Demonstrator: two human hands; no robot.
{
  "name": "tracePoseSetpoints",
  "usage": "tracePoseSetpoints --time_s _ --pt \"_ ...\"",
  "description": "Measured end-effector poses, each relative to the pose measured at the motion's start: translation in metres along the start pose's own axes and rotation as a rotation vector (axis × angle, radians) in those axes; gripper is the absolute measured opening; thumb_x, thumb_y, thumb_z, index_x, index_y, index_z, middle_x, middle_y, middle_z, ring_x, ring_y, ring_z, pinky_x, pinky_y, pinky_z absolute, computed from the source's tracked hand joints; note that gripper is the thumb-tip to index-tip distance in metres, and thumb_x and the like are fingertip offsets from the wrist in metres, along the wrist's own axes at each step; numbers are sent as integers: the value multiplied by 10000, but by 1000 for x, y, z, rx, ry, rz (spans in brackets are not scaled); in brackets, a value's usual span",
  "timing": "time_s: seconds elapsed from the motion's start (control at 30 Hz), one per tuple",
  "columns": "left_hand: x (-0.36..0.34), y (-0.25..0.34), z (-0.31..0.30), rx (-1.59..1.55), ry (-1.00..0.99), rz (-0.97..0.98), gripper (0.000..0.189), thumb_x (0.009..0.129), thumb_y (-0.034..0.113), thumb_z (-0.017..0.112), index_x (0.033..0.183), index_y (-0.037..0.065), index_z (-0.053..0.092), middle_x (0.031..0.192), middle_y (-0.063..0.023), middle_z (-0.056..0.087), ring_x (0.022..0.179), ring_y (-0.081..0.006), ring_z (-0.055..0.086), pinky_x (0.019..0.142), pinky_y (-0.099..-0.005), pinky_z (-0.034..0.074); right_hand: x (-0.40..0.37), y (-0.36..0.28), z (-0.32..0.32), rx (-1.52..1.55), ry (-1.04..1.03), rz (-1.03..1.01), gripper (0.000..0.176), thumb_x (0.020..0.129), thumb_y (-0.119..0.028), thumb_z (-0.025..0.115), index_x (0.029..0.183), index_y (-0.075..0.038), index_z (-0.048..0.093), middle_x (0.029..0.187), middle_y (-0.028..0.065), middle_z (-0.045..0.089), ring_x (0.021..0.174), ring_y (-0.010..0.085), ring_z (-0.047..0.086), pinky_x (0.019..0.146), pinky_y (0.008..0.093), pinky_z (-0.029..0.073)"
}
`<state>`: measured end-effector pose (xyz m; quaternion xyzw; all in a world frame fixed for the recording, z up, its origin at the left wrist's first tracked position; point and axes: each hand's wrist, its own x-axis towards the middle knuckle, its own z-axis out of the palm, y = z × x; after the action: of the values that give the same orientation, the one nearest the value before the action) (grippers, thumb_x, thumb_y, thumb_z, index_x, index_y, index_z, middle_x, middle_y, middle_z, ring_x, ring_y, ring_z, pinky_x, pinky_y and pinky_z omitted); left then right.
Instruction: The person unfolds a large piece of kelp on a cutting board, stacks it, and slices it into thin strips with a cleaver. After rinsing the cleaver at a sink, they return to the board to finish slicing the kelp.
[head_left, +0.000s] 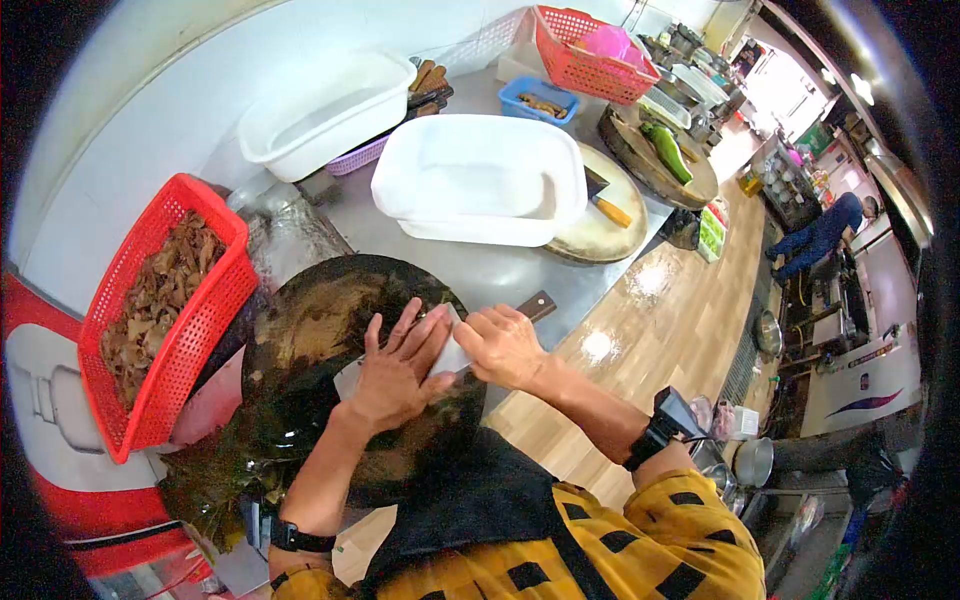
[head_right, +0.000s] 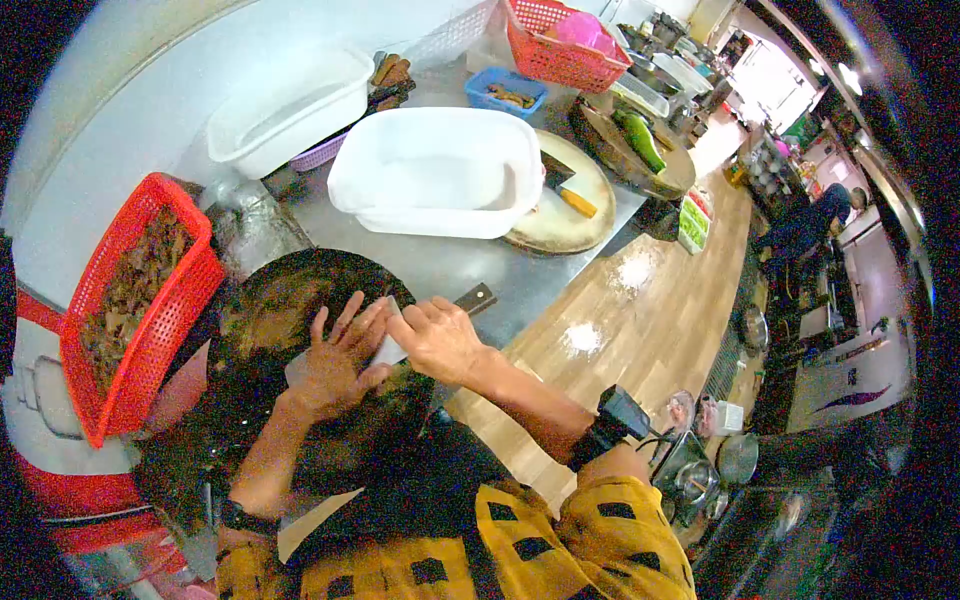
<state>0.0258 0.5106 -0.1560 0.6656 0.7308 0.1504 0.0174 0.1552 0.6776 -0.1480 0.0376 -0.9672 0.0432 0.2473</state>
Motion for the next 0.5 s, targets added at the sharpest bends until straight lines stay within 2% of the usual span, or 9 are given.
tracePoseSetpoints --time_s 0.17,0.23,0.27,0.33,0.43,0.47,0.5 --pt "9 -22 12 30 -78 -43 610 962 426 379 1466 114 235 1514 -59 253 1420 -264 151 1099 -560 100 -4 12 5 18 9 -9 176 635 -117 590 798 -93 529 668 41 506 621 227 559 581 370 445" --pt "15 -40 26 39 -59 -142 608 960 405 392 1466 108 232 1517 -68 243 1421 -261 147 1096 -565 116 -6 16 2 -1 53 -27 182 618 -124 597 783 -101 523 652 34 481 612 219 548 570 369 434" --pt "17 -48 30 75 -130 -224 596 957 369 410 1464 108 236 1516 -73 238 1420 -269 140 1095 -572 120 -10 17 -1 -6 49 -21 182 618 -124 597 783 -101 523 652 34 481 612 219 548 570 369 434" --pt "13 -60 30 149 -143 -269 590 955 360 416 1460 107 245 1512 -74 241 1419 -275 139 1097 -566 126 -19 17 -7 35 58 -63 249 529 -88 617 744 -88 491 649 44 470 599 237 515 555 350 403" --pt "8 -70 22 284 -169 -357 574 952 348 429 1451 112 269 1502 -72 250 1415 -285 137 1101 -554 135 -38 24 -18 106 63 37 251 532 -80 627 743 -96 493 647 47 476 611 238 526 563 358 409" --pt "9 -71 18 337 -184 -408 565 950 345 436 1445 118 284 1497 -69 255 1413 -289 138 1104 -547 139 -48 30 -20 134 62 113 258 545 -74 635 759 -99 493 665 67 515 627 266 544 581 371 419" --pt "11 -70 13 328 -182 -388 565 950 345 436 1445 118 284 1497 -69 255 1413 -289 138 1104 -547 139 -59 36 -23 118 58 127 258 545 -74 635 759 -99 493 665 67 515 627 266 544 581 371 419"
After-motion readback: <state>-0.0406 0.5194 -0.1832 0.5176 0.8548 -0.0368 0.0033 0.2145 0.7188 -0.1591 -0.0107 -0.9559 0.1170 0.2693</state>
